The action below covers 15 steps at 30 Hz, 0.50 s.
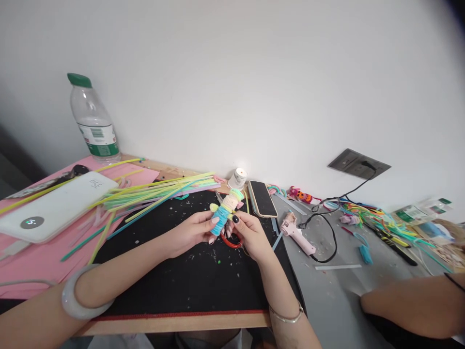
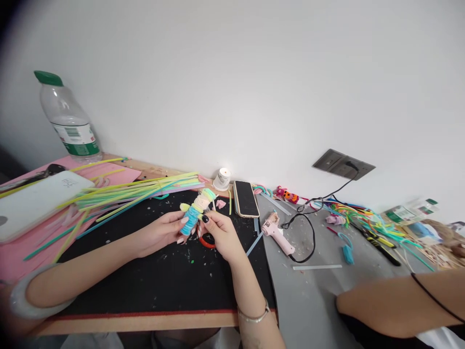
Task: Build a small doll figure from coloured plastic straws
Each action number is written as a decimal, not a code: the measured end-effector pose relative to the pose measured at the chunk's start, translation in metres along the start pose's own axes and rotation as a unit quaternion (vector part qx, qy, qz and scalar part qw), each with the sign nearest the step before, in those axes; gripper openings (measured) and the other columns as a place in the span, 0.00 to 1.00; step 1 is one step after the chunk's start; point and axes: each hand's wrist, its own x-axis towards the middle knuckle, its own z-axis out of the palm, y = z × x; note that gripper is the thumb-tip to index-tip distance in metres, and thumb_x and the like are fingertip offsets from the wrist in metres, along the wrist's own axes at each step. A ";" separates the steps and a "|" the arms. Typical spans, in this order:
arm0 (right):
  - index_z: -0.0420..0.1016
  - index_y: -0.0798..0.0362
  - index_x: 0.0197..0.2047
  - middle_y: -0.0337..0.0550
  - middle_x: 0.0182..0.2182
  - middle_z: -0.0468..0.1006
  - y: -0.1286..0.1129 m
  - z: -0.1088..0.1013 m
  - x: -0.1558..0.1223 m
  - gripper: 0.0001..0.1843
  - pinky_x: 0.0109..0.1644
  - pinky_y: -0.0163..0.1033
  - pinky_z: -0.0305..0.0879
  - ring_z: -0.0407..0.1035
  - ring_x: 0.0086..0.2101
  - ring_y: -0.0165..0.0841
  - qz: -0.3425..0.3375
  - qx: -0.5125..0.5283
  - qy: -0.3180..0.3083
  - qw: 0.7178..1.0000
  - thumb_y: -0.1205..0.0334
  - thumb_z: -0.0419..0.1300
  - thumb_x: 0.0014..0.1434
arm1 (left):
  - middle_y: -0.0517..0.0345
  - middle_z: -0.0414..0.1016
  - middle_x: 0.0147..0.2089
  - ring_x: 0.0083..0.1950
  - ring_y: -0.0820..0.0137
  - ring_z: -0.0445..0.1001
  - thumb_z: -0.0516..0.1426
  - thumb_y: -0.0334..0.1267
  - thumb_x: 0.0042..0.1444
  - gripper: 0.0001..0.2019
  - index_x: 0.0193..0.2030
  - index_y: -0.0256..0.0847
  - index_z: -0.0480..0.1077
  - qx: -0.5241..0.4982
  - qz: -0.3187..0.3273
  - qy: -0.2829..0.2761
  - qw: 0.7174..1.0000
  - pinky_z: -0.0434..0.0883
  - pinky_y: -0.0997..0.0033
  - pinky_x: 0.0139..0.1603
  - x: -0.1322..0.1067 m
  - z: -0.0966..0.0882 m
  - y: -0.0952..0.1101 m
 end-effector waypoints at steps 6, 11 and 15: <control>0.68 0.54 0.27 0.39 0.24 0.69 0.006 0.003 0.000 0.19 0.35 0.37 0.65 0.66 0.27 0.30 -0.006 0.078 -0.010 0.997 0.45 0.59 0.56 | 0.53 0.69 0.37 0.30 0.75 0.61 0.60 0.45 0.56 0.12 0.39 0.38 0.74 -0.046 -0.007 -0.027 0.999 0.60 0.73 0.30 -0.001 0.000 0.000; 0.67 0.53 0.26 0.40 0.24 0.69 0.008 0.004 0.000 0.20 0.35 0.38 0.65 0.66 0.27 0.31 -0.001 0.075 -0.014 0.997 0.45 0.58 0.57 | 0.53 0.70 0.39 0.31 0.75 0.62 0.60 0.43 0.56 0.11 0.40 0.39 0.75 -0.065 -0.003 -0.043 0.997 0.60 0.74 0.30 -0.001 0.000 -0.001; 0.67 0.53 0.26 0.40 0.24 0.69 0.007 0.002 -0.001 0.20 0.36 0.38 0.65 0.66 0.27 0.31 -0.008 0.065 -0.016 0.998 0.45 0.58 0.57 | 0.53 0.70 0.38 0.32 0.75 0.63 0.59 0.43 0.57 0.11 0.40 0.39 0.74 -0.060 0.000 -0.045 0.997 0.61 0.75 0.31 -0.002 -0.001 0.000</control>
